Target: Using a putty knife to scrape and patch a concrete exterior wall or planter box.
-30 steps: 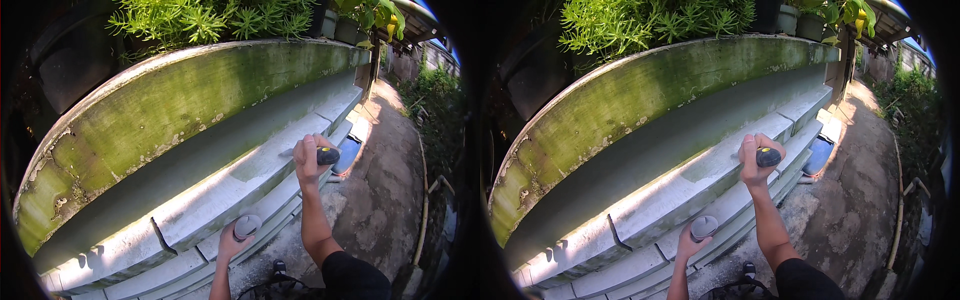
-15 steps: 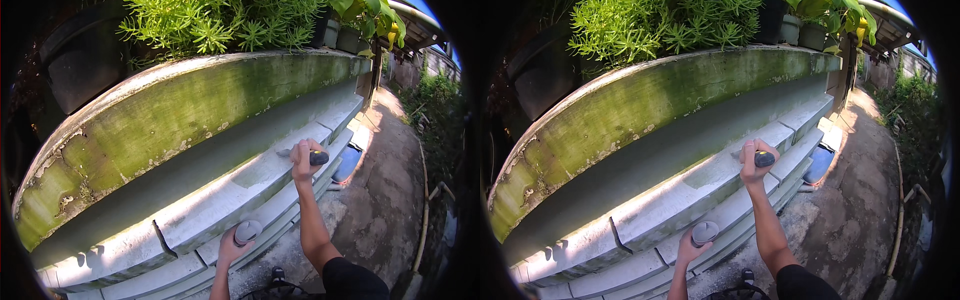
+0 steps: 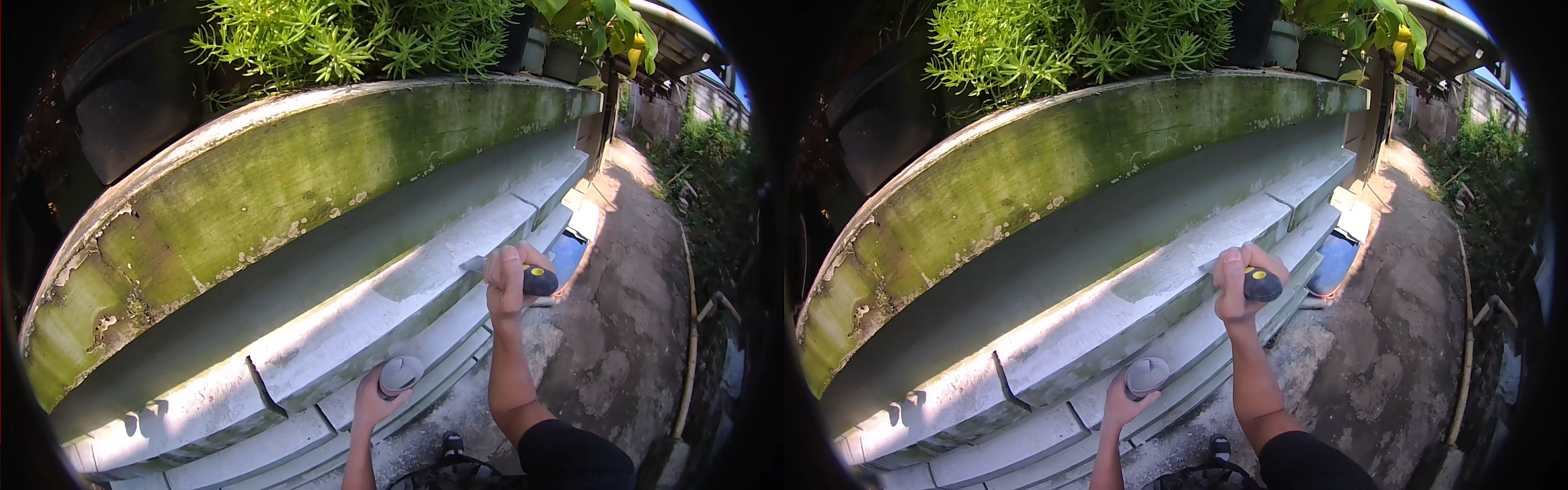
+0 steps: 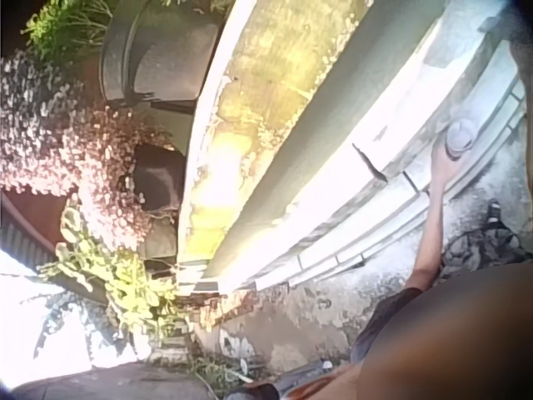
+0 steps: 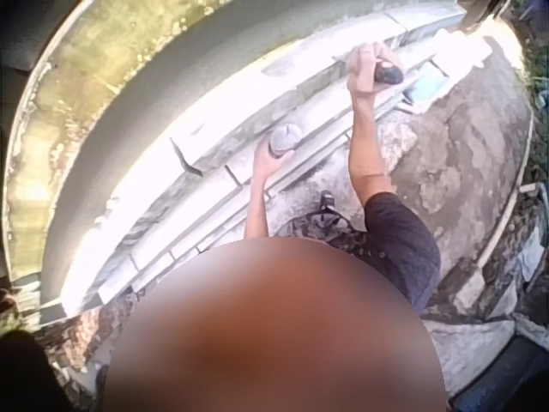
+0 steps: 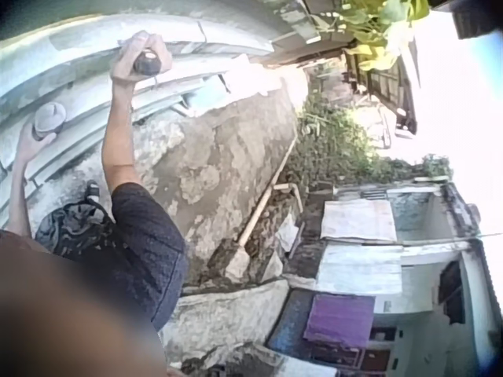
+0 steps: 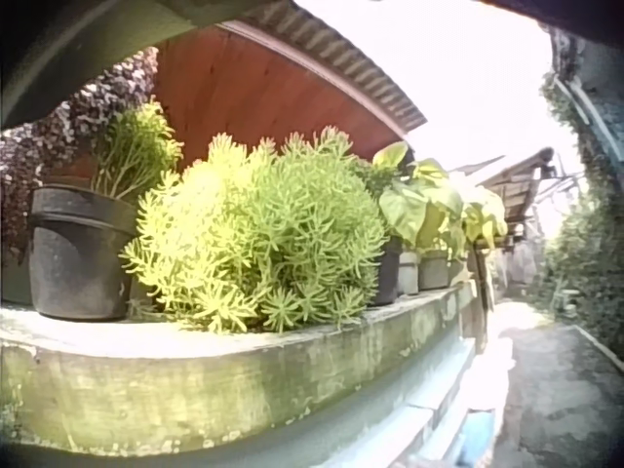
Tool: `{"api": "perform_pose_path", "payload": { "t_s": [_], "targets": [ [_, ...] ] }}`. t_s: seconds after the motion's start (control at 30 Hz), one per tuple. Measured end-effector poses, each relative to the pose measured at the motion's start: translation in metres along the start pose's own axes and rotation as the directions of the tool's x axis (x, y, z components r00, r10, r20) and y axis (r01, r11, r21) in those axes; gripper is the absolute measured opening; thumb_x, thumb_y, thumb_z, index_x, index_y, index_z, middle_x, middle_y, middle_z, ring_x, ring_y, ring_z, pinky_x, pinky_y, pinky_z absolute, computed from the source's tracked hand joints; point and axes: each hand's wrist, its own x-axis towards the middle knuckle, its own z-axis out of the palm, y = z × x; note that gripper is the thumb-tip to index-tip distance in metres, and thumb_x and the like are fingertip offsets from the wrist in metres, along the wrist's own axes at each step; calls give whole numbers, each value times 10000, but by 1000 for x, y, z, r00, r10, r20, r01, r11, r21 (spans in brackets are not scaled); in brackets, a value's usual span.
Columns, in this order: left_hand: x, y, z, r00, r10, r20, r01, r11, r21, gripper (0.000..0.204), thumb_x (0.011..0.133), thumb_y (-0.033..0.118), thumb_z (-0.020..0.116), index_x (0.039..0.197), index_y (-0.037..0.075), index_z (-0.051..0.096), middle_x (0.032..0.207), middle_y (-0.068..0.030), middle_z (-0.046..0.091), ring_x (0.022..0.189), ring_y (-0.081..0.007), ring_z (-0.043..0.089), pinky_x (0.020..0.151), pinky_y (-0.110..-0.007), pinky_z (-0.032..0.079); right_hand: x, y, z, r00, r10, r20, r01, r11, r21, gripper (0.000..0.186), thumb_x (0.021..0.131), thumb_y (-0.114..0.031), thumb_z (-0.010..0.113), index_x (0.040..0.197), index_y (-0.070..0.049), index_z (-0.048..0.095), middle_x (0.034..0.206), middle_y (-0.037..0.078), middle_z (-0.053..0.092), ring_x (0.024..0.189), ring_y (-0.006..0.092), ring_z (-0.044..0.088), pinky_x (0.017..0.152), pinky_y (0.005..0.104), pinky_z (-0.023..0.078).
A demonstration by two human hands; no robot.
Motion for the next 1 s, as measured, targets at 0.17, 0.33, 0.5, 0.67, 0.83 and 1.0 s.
{"api": "perform_pose_path", "payload": {
  "t_s": [0.17,0.33,0.5,0.67,0.83,1.0],
  "targets": [
    [-8,1,-5,1000,-4,13,4,1000,3,683,674,340,871,1227,30,617,1163,-196,668,1091,-371,640,943,-435,496,3,-11,2,1000,2,-5,-2,999,-52,384,920,-51,520,604,-93,307,471,-16,364,409,61,330,413,253,247],
    [-2,-2,3,1000,12,14,-12,1000,24,674,666,322,876,1216,25,624,1162,-198,670,1098,-368,638,951,-433,494,-4,46,-10,998,-31,62,46,962,-268,357,929,-56,513,628,-92,324,473,-16,378,419,56,323,414,238,256],
    [-2,-2,-4,1000,4,-4,-4,1000,9,667,670,321,876,1210,20,627,1158,-200,672,1093,-370,640,951,-432,493,-9,-23,8,994,-84,64,81,996,45,358,929,-47,484,633,-113,292,489,-40,303,410,67,289,408,262,237],
    [-3,-1,1,1000,14,1,-14,1000,15,657,678,329,875,1205,19,634,1135,-200,681,1073,-370,649,939,-429,500,-7,51,-9,982,-95,166,163,871,-463,319,941,-37,430,654,-112,311,476,-18,336,401,59,308,400,237,251],
    [-3,-1,2,1000,-29,-3,29,999,-23,676,670,341,878,1214,23,634,1138,-202,682,1057,-370,653,928,-429,505,-7,35,-7,991,-110,76,121,978,-170,342,927,-10,463,640,-99,298,492,-23,334,404,75,310,408,258,246],
    [-2,-1,-2,1000,-21,-16,21,999,36,681,662,350,882,1208,25,638,1139,-201,684,1042,-367,660,913,-429,511,0,15,3,996,-92,14,93,993,-71,300,934,10,414,676,-107,314,468,-11,328,392,71,293,385,245,243]
  ]
}}
